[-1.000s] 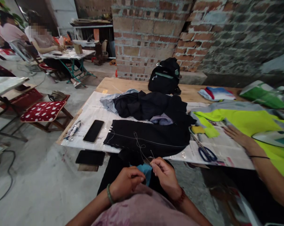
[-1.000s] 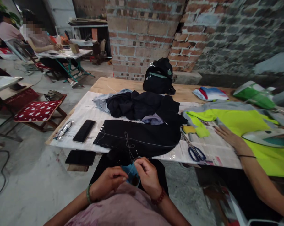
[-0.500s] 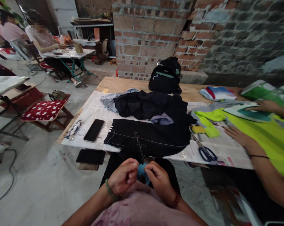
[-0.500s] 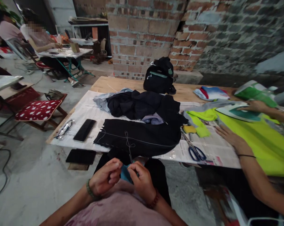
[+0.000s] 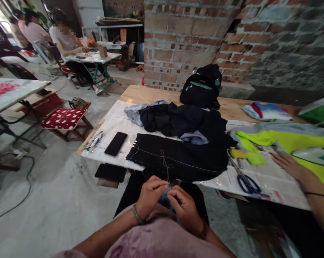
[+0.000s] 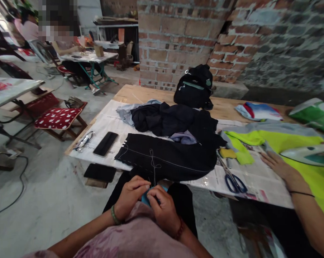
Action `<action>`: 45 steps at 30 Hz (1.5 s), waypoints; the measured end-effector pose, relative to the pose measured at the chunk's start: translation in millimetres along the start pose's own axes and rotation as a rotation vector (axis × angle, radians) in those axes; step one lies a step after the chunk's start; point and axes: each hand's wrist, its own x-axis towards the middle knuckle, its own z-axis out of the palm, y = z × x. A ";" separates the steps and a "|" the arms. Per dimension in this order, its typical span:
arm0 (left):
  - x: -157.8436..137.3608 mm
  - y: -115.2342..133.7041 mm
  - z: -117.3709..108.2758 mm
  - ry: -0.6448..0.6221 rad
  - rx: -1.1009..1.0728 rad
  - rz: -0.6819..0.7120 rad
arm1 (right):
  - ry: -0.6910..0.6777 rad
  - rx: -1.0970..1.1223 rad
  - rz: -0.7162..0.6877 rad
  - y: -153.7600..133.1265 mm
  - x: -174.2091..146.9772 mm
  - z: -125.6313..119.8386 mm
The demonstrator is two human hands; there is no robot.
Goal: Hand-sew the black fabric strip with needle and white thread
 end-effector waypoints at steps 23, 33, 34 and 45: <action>-38.0 -36.4 -21.9 0.036 1.025 0.765 | -0.025 0.152 0.142 -0.5 -20.9 15.3; -40.8 -38.9 -16.0 -0.125 0.670 0.552 | -0.016 0.161 0.239 8.7 -32.6 11.9; -41.4 -39.4 -15.2 -0.137 0.669 0.546 | -0.011 0.161 0.249 10.2 -34.7 11.6; -45.8 -46.7 -8.4 -0.083 0.653 0.554 | 0.034 0.158 0.260 11.8 -47.1 8.1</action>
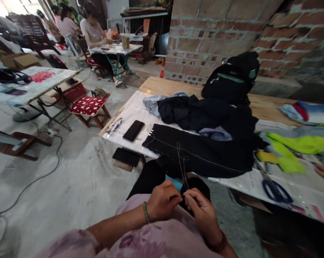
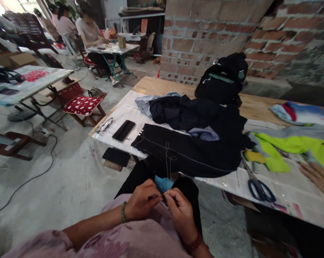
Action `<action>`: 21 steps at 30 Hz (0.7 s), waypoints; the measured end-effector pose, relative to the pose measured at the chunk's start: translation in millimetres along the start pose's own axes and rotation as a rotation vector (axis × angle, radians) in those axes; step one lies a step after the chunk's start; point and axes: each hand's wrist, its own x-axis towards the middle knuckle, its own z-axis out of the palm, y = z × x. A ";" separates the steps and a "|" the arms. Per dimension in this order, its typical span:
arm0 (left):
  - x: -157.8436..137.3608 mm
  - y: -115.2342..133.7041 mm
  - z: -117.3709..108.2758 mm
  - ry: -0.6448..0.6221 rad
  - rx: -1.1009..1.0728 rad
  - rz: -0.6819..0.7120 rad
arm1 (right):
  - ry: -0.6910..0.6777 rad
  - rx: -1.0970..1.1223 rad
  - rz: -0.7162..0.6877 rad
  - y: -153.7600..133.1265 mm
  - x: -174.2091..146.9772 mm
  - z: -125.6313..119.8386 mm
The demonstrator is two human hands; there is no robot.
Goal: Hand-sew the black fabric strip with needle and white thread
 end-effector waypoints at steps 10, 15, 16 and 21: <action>1.5 4.9 -1.2 -0.042 -0.135 -0.132 | 0.012 -0.027 -0.016 2.2 -0.1 -0.2; 2.2 5.1 -0.4 -0.042 -0.264 -0.211 | 0.014 -0.013 -0.010 2.1 0.9 0.0; 2.9 5.5 -0.4 -0.039 -0.299 -0.222 | 0.015 -0.009 -0.008 1.8 1.2 0.1; 7.7 9.1 -1.2 -0.027 -0.490 -0.292 | 0.052 0.002 -0.012 -0.6 1.2 0.2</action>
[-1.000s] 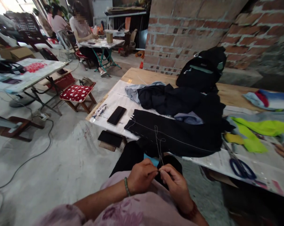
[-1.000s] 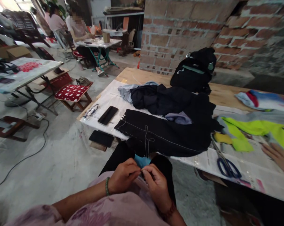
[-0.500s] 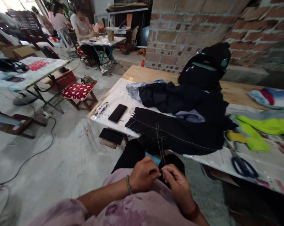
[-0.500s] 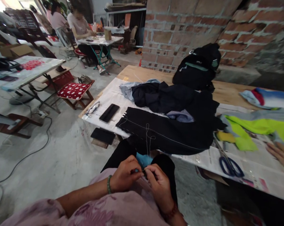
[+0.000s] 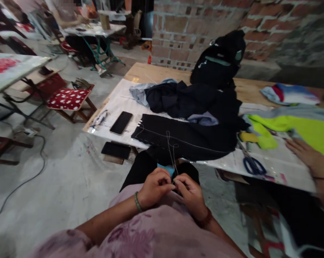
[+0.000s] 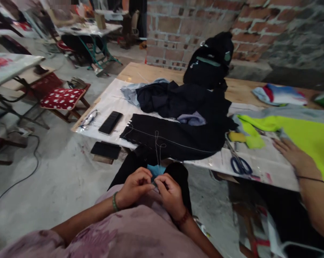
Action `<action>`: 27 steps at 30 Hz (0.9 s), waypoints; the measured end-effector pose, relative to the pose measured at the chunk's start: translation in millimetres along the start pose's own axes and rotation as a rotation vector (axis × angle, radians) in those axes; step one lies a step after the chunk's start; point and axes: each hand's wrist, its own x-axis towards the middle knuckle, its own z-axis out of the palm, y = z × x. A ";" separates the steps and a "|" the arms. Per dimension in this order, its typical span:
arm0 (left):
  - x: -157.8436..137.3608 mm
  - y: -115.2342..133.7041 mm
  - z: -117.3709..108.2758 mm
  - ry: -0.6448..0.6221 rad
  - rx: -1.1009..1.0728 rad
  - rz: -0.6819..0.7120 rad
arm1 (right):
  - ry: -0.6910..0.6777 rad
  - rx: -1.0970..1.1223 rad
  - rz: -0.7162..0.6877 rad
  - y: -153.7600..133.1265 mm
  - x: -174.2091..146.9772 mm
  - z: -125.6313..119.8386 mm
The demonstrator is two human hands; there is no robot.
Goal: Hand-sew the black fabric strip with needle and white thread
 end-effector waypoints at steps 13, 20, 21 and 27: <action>4.2 5.3 3.2 0.002 -0.314 -0.268 | 0.024 0.004 -0.004 -2.5 -0.6 -2.7; 6.1 3.2 4.6 0.054 -0.348 -0.318 | 0.033 -0.047 -0.109 -5.3 -0.6 -2.3; 6.4 2.7 4.8 0.061 -0.343 -0.328 | 0.034 -0.048 -0.115 -4.9 -0.6 -2.4; 8.1 0.8 5.4 0.120 -0.382 -0.366 | 0.054 -0.053 -0.087 -5.2 0.3 -3.2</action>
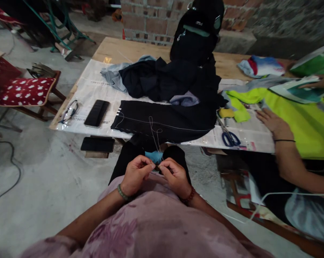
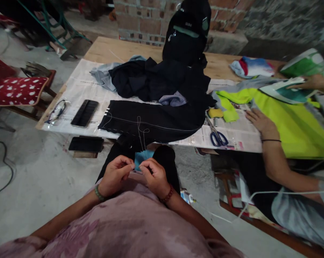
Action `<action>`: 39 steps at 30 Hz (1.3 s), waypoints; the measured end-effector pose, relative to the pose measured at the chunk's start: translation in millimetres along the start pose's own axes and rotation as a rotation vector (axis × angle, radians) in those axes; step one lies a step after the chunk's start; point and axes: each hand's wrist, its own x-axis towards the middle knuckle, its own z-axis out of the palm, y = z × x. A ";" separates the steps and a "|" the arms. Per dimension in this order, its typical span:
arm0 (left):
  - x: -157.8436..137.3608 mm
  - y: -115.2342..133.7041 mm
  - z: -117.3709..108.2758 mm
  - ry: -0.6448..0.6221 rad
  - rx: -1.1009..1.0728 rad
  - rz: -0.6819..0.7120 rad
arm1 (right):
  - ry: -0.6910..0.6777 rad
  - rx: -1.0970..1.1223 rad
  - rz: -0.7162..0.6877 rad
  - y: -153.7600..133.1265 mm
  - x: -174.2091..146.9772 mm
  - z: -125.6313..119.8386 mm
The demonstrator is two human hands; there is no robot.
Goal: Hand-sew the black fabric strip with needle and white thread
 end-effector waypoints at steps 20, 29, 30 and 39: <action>3.9 2.3 -5.7 0.019 -0.188 -0.062 | 0.070 0.130 0.165 19.6 -0.1 -0.5; 9.2 4.8 -21.5 0.076 -0.199 -0.029 | 0.216 0.111 0.037 23.5 8.8 -15.9; 9.8 6.0 -25.0 0.092 -0.198 -0.026 | 0.262 0.092 0.024 23.6 10.4 -20.7; 11.5 22.4 -71.6 0.230 -0.140 0.070 | 0.520 -0.031 -0.063 10.4 24.8 -67.2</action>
